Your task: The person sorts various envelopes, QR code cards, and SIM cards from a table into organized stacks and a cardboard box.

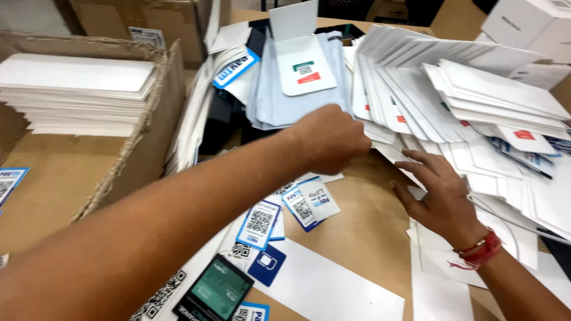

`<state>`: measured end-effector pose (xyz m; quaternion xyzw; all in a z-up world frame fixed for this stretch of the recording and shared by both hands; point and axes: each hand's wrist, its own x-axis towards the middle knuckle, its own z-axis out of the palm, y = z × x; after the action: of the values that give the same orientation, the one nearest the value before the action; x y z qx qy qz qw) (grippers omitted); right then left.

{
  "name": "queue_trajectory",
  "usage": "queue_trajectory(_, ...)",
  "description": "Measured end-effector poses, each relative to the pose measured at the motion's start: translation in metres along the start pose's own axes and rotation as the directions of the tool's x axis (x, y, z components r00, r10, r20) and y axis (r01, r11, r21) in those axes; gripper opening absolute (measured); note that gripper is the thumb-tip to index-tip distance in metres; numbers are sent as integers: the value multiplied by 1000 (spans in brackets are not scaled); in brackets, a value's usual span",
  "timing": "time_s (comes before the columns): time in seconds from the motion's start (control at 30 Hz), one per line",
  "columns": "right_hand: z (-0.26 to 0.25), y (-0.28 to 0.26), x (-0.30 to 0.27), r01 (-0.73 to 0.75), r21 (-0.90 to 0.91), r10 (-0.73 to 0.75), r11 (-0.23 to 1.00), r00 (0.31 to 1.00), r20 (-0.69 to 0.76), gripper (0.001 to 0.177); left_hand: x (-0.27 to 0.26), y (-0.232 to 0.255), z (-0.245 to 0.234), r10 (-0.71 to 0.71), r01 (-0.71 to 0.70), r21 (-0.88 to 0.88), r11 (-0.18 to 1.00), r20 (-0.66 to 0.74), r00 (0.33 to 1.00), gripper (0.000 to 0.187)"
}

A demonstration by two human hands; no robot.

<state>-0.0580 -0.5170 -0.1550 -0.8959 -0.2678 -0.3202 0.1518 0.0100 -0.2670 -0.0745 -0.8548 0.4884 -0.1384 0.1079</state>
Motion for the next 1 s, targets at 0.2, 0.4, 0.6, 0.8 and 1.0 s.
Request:
queue_trajectory(0.2,13,24,-44,110,-86,-114,990,993,-45,30,44,90,78,-194,121,-584,803,-63,979,20)
queue_trajectory(0.4,18,37,-48,179,-95,-184,979,982,-41,27,39,106,136,-387,63,-891,450,-131,913,14)
queue_trajectory(0.6,8,36,-35,104,-176,-127,979,984,-125,28,32,103,132,-385,115,-913,392,-49,922,16)
queue_trajectory(0.8,-4,89,17,-144,-356,44,923,961,-274,67,31,103,127,-393,131,-920,370,-27,919,16)
queue_trajectory(1.0,-15,158,84,-285,-365,324,886,945,49,114,32,102,125,-388,145,-931,335,4,922,16)
